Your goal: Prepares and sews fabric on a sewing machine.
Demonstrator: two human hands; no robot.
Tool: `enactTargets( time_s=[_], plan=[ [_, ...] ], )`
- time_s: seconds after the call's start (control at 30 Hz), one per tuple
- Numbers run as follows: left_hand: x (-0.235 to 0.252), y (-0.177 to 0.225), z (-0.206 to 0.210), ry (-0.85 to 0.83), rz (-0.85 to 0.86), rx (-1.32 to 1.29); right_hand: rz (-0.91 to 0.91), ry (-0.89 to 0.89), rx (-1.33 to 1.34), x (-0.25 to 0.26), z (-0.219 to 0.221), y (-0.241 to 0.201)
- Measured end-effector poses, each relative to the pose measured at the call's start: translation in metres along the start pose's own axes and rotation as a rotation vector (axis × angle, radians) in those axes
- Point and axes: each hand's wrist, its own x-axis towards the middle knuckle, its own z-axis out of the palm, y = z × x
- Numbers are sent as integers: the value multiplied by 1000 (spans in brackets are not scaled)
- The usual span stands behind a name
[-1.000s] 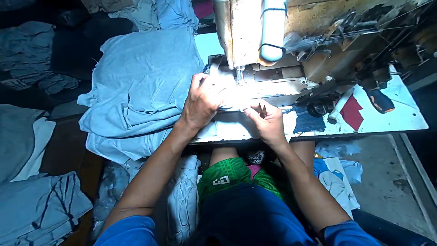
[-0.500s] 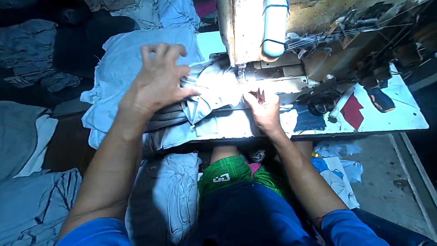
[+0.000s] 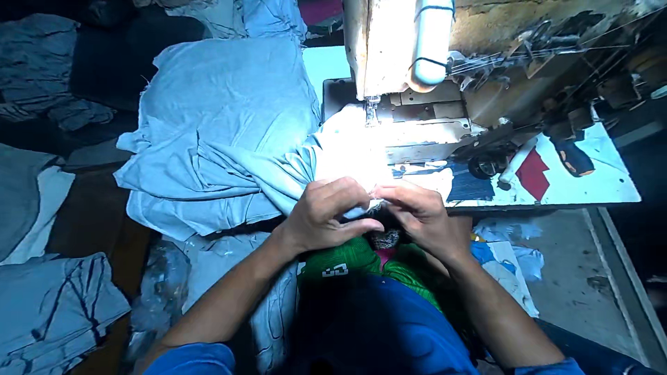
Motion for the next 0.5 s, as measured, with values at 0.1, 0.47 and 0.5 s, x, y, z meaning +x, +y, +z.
enactTargets(
  time_s=[0.1, 0.47, 0.5],
  plan=[
    [-12, -32, 23, 37, 11, 504, 59, 100, 25, -16, 9, 4],
    [3, -34, 0, -84, 39, 729, 157, 249, 117, -26, 10, -5],
    [5, -32, -3, -109, 33, 731, 164, 258, 133, -26, 11, -4]
  ],
)
